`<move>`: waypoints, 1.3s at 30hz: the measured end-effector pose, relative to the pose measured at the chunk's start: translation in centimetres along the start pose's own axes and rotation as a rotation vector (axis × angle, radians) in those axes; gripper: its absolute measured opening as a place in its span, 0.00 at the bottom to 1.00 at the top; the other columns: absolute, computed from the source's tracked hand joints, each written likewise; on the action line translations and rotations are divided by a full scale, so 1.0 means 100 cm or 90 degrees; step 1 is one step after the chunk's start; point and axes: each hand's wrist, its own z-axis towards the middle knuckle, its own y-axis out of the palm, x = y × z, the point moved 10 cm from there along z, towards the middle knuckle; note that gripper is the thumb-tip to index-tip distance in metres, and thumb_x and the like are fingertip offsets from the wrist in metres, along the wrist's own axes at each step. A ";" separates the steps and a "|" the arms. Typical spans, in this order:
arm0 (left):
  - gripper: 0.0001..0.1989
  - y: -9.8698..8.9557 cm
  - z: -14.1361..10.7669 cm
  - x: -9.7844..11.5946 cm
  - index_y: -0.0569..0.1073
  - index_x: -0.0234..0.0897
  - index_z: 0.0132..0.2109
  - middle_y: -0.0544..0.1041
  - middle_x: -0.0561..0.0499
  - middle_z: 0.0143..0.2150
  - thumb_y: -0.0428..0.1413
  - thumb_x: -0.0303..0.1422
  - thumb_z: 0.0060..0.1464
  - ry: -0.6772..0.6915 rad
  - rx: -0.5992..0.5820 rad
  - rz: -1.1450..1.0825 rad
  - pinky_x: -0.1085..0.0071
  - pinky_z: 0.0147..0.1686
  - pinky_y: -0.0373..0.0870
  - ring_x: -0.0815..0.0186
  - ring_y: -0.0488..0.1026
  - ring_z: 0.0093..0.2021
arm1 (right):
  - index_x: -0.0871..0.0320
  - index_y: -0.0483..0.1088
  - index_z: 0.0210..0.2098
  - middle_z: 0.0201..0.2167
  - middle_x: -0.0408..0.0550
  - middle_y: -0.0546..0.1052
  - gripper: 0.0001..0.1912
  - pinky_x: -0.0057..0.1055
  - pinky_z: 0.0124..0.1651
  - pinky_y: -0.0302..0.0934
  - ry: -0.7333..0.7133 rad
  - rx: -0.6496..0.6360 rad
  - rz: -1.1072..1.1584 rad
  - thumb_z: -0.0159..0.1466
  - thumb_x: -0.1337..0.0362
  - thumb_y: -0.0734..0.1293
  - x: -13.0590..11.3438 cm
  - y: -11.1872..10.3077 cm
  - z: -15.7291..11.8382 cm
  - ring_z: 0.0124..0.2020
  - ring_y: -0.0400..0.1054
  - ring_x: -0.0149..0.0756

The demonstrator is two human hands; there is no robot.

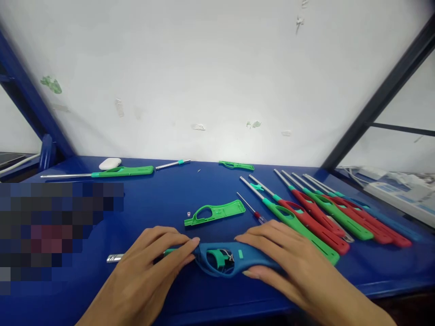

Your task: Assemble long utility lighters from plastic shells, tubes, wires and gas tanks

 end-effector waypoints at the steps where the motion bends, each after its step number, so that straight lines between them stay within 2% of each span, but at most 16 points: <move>1: 0.11 0.000 0.002 0.002 0.80 0.43 0.57 0.86 0.54 0.45 0.52 0.30 0.80 0.007 0.005 -0.002 0.74 0.50 0.79 0.67 0.81 0.48 | 0.45 0.76 0.62 0.52 0.48 0.87 0.20 0.44 0.61 0.79 0.019 0.009 0.005 0.82 0.45 0.60 0.002 0.003 -0.003 0.52 0.85 0.46; 6: 0.14 -0.001 0.012 0.003 0.82 0.44 0.53 0.88 0.53 0.45 0.51 0.30 0.80 0.016 0.007 0.002 0.69 0.49 0.81 0.64 0.84 0.48 | 0.46 0.79 0.62 0.52 0.52 0.85 0.21 0.52 0.62 0.79 0.070 0.032 0.018 0.82 0.46 0.61 0.009 0.016 -0.013 0.51 0.84 0.49; 13: 0.15 0.001 0.011 0.002 0.83 0.45 0.52 0.89 0.54 0.46 0.50 0.32 0.81 0.004 -0.012 -0.001 0.68 0.50 0.82 0.63 0.85 0.50 | 0.46 0.80 0.62 0.52 0.53 0.85 0.20 0.50 0.62 0.79 0.073 0.005 0.030 0.81 0.47 0.64 0.011 0.023 -0.009 0.53 0.83 0.50; 22: 0.12 0.005 0.005 -0.007 0.83 0.46 0.53 0.87 0.55 0.48 0.54 0.33 0.79 -0.044 -0.033 -0.026 0.69 0.52 0.80 0.64 0.82 0.51 | 0.47 0.79 0.62 0.53 0.52 0.84 0.20 0.52 0.64 0.78 0.083 -0.013 0.055 0.81 0.47 0.64 0.008 0.027 -0.004 0.54 0.82 0.50; 29: 0.12 0.008 0.000 -0.009 0.82 0.46 0.54 0.87 0.53 0.48 0.53 0.31 0.79 -0.047 -0.050 -0.028 0.67 0.54 0.79 0.62 0.81 0.52 | 0.48 0.80 0.63 0.51 0.52 0.84 0.21 0.51 0.62 0.79 0.079 0.003 0.058 0.81 0.47 0.64 0.007 0.025 -0.004 0.52 0.83 0.50; 33: 0.09 0.005 -0.002 -0.011 0.79 0.45 0.55 0.86 0.55 0.50 0.54 0.31 0.79 -0.052 -0.036 -0.016 0.68 0.57 0.77 0.63 0.79 0.54 | 0.49 0.80 0.62 0.51 0.53 0.84 0.21 0.53 0.64 0.77 0.076 0.019 0.055 0.81 0.47 0.63 0.005 0.022 -0.002 0.52 0.82 0.49; 39: 0.09 0.006 -0.002 -0.012 0.81 0.46 0.54 0.86 0.54 0.48 0.55 0.31 0.78 -0.061 -0.031 -0.019 0.66 0.54 0.78 0.62 0.81 0.52 | 0.48 0.80 0.63 0.52 0.52 0.83 0.21 0.52 0.64 0.77 0.085 -0.013 0.068 0.81 0.48 0.64 0.006 0.027 -0.001 0.53 0.81 0.50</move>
